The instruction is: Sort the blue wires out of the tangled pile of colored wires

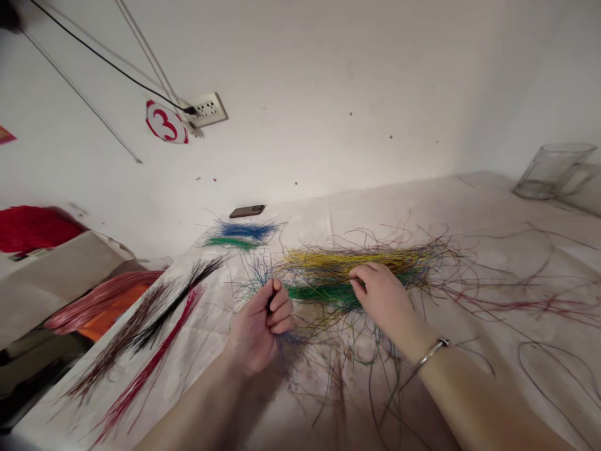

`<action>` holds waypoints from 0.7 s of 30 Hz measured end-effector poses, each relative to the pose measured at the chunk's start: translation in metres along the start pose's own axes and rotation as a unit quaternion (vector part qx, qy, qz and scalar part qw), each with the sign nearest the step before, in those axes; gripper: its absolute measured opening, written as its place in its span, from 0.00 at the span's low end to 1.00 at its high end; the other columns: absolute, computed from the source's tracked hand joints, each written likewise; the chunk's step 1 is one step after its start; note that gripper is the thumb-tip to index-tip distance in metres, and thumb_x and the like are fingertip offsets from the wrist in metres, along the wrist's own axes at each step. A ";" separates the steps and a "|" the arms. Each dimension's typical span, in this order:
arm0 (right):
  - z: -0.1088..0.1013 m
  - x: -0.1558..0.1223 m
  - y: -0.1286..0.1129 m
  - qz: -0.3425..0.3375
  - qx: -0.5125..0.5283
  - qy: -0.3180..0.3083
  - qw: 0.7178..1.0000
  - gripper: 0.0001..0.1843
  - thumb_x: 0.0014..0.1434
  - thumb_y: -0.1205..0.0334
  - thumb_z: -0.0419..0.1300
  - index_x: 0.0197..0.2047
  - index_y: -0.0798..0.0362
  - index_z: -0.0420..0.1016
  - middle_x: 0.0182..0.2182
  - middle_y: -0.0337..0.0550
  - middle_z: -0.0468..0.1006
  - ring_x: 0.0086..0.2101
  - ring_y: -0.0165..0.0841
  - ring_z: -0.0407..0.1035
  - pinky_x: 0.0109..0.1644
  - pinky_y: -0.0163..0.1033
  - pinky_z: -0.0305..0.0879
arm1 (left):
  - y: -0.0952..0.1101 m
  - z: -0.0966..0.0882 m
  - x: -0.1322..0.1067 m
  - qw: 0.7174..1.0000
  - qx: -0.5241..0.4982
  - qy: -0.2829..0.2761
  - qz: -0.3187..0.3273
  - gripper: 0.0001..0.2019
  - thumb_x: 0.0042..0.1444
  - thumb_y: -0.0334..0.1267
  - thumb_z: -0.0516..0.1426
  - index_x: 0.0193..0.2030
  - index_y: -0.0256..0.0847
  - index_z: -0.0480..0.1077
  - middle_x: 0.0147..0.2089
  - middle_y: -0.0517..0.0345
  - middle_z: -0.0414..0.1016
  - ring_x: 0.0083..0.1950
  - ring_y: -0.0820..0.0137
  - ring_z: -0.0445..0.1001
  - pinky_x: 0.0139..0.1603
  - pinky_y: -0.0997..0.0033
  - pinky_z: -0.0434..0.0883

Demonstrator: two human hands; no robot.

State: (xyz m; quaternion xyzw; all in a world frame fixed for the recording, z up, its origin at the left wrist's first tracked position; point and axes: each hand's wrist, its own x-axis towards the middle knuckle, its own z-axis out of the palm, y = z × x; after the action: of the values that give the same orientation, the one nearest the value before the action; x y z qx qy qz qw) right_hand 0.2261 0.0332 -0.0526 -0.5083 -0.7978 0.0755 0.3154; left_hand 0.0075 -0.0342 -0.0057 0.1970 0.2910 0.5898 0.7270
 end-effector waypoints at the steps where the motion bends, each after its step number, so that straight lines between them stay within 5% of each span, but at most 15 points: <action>1: -0.001 0.000 -0.001 -0.009 0.006 0.004 1.000 0.07 0.57 0.68 0.55 0.36 0.54 0.75 0.34 0.46 0.76 0.37 0.38 0.69 0.45 0.45 0.66 | 0.000 0.000 0.000 1.000 0.006 0.002 -0.001 0.10 0.59 0.40 0.55 0.32 0.39 0.59 0.22 0.69 0.46 0.18 0.83 0.41 0.17 0.81 0.40; 5: -0.005 0.000 -0.011 -0.048 0.041 -0.008 0.998 0.06 0.58 0.67 0.56 0.33 0.53 0.74 0.33 0.44 0.76 0.37 0.36 0.68 0.44 0.43 0.65 | 0.001 0.000 -0.001 0.999 0.030 0.017 0.004 0.17 0.57 0.45 0.57 0.27 0.39 0.54 0.21 0.70 0.42 0.18 0.82 0.38 0.17 0.80 0.38; 10: -0.006 -0.004 -0.023 -0.082 0.077 -0.098 0.989 0.07 0.57 0.67 0.56 0.30 0.51 0.75 0.27 0.39 0.76 0.29 0.31 0.69 0.34 0.36 0.63 | 0.001 0.001 -0.002 0.999 0.043 0.019 -0.004 0.21 0.55 0.48 0.58 0.25 0.40 0.50 0.20 0.70 0.42 0.18 0.82 0.37 0.16 0.80 0.38; 21: 0.005 -0.012 -0.014 -0.085 -0.016 -0.141 0.986 0.04 0.51 0.69 0.61 0.29 0.50 0.74 0.27 0.37 0.71 0.26 0.30 0.67 0.28 0.35 0.58 | -0.002 -0.002 -0.001 0.998 0.054 0.007 -0.012 0.19 0.55 0.47 0.57 0.26 0.40 0.51 0.20 0.70 0.43 0.18 0.82 0.38 0.17 0.80 0.39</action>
State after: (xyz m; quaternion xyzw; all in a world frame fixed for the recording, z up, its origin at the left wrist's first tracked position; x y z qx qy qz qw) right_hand 0.2158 0.0177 -0.0557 -0.4280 -0.8756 0.1069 0.1969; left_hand 0.0077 -0.0356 -0.0077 0.2278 0.3298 0.5659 0.7204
